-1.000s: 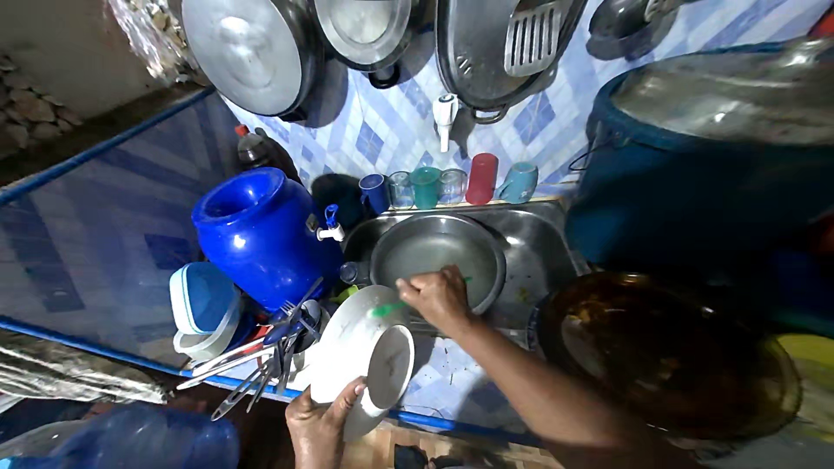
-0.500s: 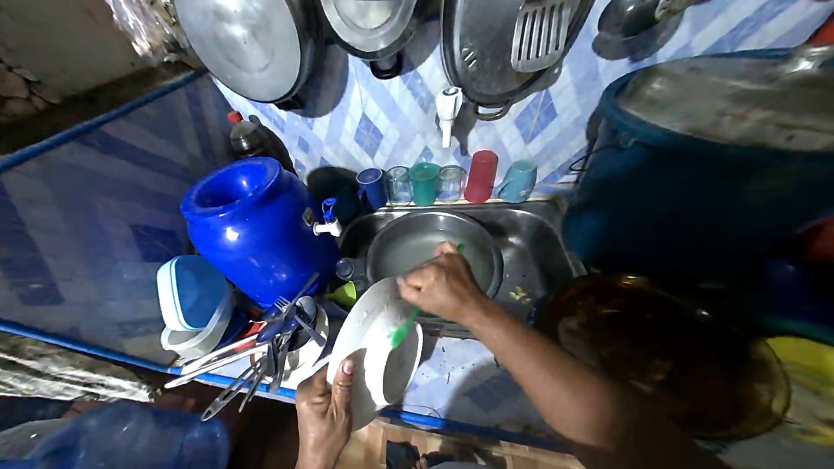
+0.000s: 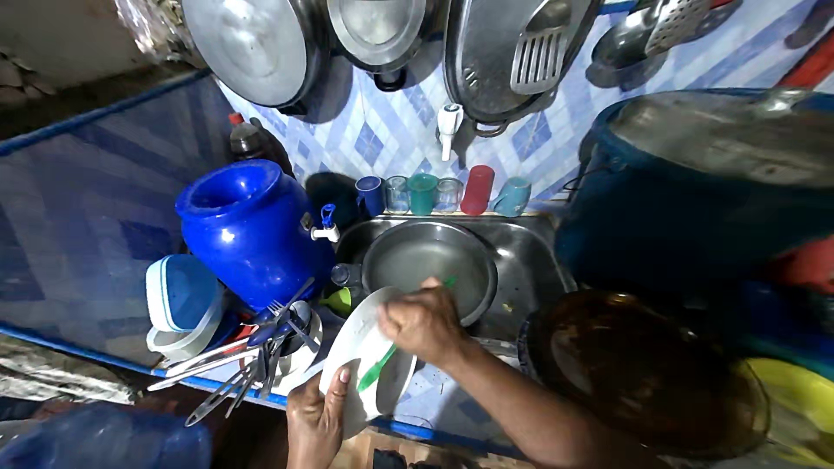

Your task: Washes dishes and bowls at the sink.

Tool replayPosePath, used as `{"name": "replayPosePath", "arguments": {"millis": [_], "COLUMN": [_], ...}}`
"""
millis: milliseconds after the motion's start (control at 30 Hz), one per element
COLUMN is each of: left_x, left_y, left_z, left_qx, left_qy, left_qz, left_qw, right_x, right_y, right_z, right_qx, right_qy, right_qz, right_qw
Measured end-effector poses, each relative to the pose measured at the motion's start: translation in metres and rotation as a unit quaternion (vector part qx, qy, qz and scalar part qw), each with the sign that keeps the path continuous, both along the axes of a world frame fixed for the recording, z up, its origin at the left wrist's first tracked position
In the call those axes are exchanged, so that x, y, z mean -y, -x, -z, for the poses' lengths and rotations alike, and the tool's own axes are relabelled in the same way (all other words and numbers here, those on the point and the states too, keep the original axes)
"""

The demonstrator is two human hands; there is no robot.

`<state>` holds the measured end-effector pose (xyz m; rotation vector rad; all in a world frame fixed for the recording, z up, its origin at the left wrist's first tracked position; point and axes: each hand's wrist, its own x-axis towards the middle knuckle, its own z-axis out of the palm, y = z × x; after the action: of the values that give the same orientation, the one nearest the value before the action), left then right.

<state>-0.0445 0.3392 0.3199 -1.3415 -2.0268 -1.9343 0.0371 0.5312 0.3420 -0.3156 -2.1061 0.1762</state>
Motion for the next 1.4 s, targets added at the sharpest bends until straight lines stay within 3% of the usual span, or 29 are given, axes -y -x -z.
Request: {"name": "replayPosePath", "arguments": {"millis": [67, 200, 367, 533, 667, 833, 967, 1033, 1100, 1167, 1233, 1300, 1400], "left_x": [0.001, 0.004, -0.001, -0.001, -0.002, -0.001, 0.0, 0.001, 0.005, 0.01, 0.014, 0.014, 0.013], "left_y": [0.001, 0.002, 0.001, 0.004, 0.003, 0.003, 0.001, 0.002, 0.003, 0.002, 0.004, 0.005, 0.003], "left_z": [0.001, 0.003, -0.001, -0.001, -0.003, -0.005, -0.007, -0.006, -0.004, -0.002, 0.001, 0.002, 0.003], "left_qx": [0.003, 0.027, 0.021, 0.022, 0.015, 0.017, 0.027, 0.048, 0.079, 0.108, 0.124, 0.146, 0.158], "left_qy": [0.0, -0.011, -0.004, 0.0, 0.002, 0.004, 0.008, 0.007, 0.004, 0.002, -0.007, -0.013, -0.021], "left_qz": [-0.002, -0.005, 0.021, 0.017, 0.03, 0.027, 0.027, 0.025, 0.008, -0.015, -0.023, -0.03, -0.024], "left_qw": [1.0, 1.0, 1.0, 1.0, 0.999, 0.999, 0.999, 0.999, 0.997, 0.994, 0.992, 0.989, 0.987], "right_x": [0.0, -0.035, 0.0, -0.036, -0.002, -0.039, -0.002, -0.009, -0.029, -0.039, -0.029, -0.001, 0.024], "right_y": [0.001, -0.006, -0.002, -0.007, -0.001, -0.008, 0.004, 0.005, -0.003, -0.01, -0.009, 0.002, 0.026], "right_z": [0.004, 0.009, -0.008, -0.006, -0.012, -0.009, -0.01, -0.003, 0.007, 0.016, 0.015, 0.003, -0.002], "right_qx": [0.009, 0.05, 0.038, 0.058, 0.036, 0.041, -0.002, 0.002, 0.074, 0.188, 0.225, 0.179, 0.05], "right_qy": [0.009, 0.071, -0.019, 0.002, -0.046, -0.026, -0.064, 0.004, 0.127, 0.262, 0.344, 0.324, 0.182], "right_qz": [-0.015, 0.083, -0.016, 0.08, -0.003, 0.063, 0.0, 0.006, 0.071, 0.126, 0.139, 0.115, 0.081], "right_qw": [1.0, 0.993, 0.999, 0.995, 0.998, 0.997, 0.998, 1.0, 0.987, 0.938, 0.901, 0.922, 0.979]}}
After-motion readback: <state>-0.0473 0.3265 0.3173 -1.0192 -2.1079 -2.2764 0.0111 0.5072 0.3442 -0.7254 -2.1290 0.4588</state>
